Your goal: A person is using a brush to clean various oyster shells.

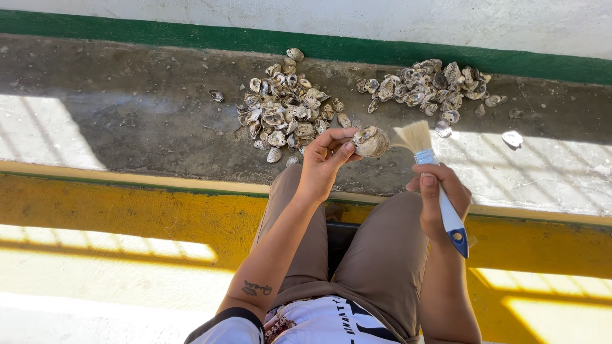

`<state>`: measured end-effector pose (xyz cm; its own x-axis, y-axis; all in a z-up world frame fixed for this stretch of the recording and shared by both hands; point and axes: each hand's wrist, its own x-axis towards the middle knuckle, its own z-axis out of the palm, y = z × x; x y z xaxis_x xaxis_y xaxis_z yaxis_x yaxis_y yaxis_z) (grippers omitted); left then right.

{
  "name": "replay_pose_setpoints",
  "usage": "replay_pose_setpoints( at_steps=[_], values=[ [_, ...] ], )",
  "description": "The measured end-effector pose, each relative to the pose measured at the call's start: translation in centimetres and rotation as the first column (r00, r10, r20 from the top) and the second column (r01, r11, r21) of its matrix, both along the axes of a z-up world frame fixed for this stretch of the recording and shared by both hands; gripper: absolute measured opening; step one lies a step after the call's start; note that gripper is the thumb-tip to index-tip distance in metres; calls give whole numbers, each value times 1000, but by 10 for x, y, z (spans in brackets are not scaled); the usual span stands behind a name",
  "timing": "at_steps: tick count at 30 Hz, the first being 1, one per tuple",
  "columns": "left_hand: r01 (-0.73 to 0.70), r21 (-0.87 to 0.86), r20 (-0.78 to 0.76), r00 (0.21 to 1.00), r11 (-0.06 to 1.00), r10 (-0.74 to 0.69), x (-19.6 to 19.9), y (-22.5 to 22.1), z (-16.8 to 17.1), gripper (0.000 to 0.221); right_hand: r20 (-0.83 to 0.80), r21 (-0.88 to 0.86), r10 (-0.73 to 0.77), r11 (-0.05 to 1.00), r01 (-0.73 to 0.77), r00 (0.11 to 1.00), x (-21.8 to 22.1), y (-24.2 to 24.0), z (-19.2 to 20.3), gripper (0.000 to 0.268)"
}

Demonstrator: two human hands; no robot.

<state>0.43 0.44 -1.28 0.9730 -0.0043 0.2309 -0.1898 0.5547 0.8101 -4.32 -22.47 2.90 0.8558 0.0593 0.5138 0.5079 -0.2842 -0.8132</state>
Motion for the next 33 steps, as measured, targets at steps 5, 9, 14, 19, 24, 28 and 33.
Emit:
replay_pose_setpoints(
  at_steps=[5, 9, 14, 19, 24, 28, 33],
  values=[
    [-12, -18, 4, 1000, 1000, 12, -5, -3, 10, 27, 40, 298, 200, 933, -203, 979, -8, 12, 9, 39],
    [0, 13, 49, 999, 1000, -1, -8, -4, 19, 33, 10, 311, 326, 897, -313, 945, -6, 10, -11, 27],
    [-38, 84, 67, 997, 996, 33, -7, -1, 11, 32, -27, 313, 261, 919, -240, 965, 7, 8, -9, 18],
    [13, 18, 59, 998, 1000, -14, -6, -2, 10, 30, 72, 483, 82, 869, -106, 994, 5, 12, -8, 23],
    [-7, 74, 52, 999, 997, 3, -7, -1, 6, 32, -72, 394, 396, 855, -338, 916, -1, 3, -22, 23],
    [26, 70, 59, 998, 997, -30, -7, 2, 9, 29, -34, 403, 307, 875, -268, 951, 5, 19, -5, 22],
    [24, 75, 67, 997, 997, -29, -7, 0, 6, 29, 132, 422, 95, 895, -143, 987, 5, 21, 0, 27]
  ],
)
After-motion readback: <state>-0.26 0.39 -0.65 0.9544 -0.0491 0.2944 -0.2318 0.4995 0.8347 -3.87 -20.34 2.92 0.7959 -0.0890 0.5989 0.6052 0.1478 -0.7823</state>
